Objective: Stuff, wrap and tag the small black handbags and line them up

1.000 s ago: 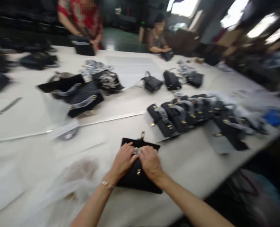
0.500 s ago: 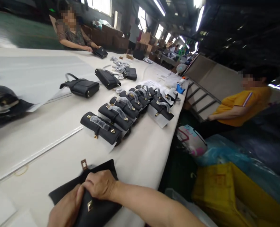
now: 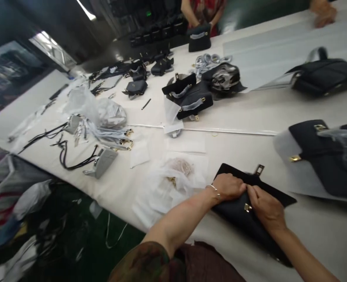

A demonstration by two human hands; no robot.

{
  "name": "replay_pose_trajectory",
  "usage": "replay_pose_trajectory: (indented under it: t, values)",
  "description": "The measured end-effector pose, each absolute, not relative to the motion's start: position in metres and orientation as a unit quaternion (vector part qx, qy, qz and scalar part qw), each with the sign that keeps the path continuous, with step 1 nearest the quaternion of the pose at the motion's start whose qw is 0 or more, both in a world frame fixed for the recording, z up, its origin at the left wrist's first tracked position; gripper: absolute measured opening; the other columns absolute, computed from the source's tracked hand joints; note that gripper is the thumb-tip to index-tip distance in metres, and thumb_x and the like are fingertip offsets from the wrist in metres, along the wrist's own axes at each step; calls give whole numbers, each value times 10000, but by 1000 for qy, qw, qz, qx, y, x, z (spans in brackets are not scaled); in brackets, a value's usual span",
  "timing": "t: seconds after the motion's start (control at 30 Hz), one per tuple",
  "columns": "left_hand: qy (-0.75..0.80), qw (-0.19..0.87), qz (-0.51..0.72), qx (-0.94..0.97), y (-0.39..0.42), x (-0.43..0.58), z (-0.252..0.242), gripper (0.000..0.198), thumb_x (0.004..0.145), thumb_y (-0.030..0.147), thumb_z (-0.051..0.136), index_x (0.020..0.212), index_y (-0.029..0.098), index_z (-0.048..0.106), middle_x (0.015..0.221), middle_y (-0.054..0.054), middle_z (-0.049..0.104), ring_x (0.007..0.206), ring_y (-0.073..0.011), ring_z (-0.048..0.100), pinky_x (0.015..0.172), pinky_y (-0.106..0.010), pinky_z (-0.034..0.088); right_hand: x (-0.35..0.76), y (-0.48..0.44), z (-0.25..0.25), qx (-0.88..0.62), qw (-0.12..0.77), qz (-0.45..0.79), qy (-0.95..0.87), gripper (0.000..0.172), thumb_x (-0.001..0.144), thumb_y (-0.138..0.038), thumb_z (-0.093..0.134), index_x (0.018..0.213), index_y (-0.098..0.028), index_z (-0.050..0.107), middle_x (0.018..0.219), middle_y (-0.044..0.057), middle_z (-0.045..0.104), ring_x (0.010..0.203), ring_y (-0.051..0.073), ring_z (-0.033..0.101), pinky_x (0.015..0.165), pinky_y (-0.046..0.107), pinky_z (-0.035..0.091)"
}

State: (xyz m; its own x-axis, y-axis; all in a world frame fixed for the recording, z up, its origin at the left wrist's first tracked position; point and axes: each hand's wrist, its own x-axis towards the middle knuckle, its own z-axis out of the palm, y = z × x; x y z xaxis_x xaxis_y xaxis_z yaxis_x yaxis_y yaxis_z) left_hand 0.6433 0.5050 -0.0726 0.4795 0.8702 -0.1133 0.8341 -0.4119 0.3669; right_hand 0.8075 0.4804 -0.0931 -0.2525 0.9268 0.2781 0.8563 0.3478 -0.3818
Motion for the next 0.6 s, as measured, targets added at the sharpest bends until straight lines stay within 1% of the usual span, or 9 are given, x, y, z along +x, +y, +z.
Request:
replay_pose_trajectory:
  t: [0.07, 0.13, 0.17, 0.23, 0.33, 0.4, 0.5, 0.53, 0.6]
  values:
    - [516, 205, 43, 831, 504, 646, -75, 417, 1010, 353, 328, 883, 156, 673, 972, -91, 732, 916, -246, 680, 763, -366, 524, 811, 480, -100, -604, 181, 76, -772, 421, 961, -444, 334, 726, -214, 598, 557, 27, 562, 460, 168, 471, 488, 303, 258]
    - [528, 217, 47, 820, 504, 648, -74, 400, 1003, 371, 335, 931, 152, 662, 957, -101, 736, 915, -260, 692, 761, -378, 528, 814, 481, -97, -616, 156, 84, -768, 385, 957, -444, 341, 895, -215, 643, 648, 39, 639, 497, 185, 530, 499, 301, 308]
    - [534, 222, 52, 814, 504, 649, -73, 388, 1001, 385, 340, 981, 150, 648, 949, -106, 736, 915, -266, 696, 766, -385, 529, 814, 482, -92, -608, 149, 82, -775, 382, 958, -442, 337, 959, -214, 642, 708, 48, 668, 537, 196, 566, 517, 305, 344]
    - [547, 230, 65, 802, 504, 647, -72, 384, 1000, 421, 344, 1091, 148, 599, 946, -110, 736, 920, -266, 701, 791, -396, 527, 812, 482, -76, -574, 139, 54, -805, 397, 961, -439, 314, 1017, -204, 629, 833, 75, 696, 676, 234, 630, 591, 335, 415]
    - [560, 261, 93, 781, 506, 642, -73, 413, 1007, 476, 320, 1152, 164, 548, 979, -106, 733, 966, -267, 697, 844, -412, 514, 801, 476, -53, -531, 137, -6, -836, 406, 963, -438, 293, 1048, -205, 615, 950, 100, 684, 862, 289, 632, 705, 396, 449]
    - [558, 303, 108, 765, 508, 639, -75, 415, 1006, 498, 323, 1147, 176, 546, 1021, -108, 727, 1007, -270, 687, 877, -423, 503, 792, 468, -49, -546, 136, -25, -826, 404, 969, -423, 277, 1014, -207, 616, 917, 106, 671, 835, 301, 611, 681, 406, 439]
    - [545, 360, 115, 749, 512, 638, -74, 372, 988, 499, 396, 1115, 197, 573, 1052, -103, 722, 1031, -271, 678, 889, -426, 504, 785, 459, -61, -578, 126, -35, -805, 391, 967, -367, 257, 906, -193, 603, 848, 127, 648, 759, 304, 587, 621, 402, 422]
    - [546, 363, 122, 745, 512, 638, -72, 356, 977, 490, 431, 1117, 199, 582, 1069, -105, 716, 1041, -277, 672, 878, -425, 511, 785, 458, -67, -579, 125, -38, -805, 380, 962, -356, 260, 884, -192, 594, 840, 133, 641, 755, 308, 585, 619, 407, 423]
    - [552, 331, 160, 749, 506, 637, -63, 355, 958, 467, 488, 1159, 193, 589, 1141, -123, 689, 1085, -300, 647, 862, -436, 525, 789, 458, -75, -568, 122, -37, -813, 367, 950, -356, 264, 872, -198, 586, 816, 132, 626, 754, 321, 581, 625, 422, 429]
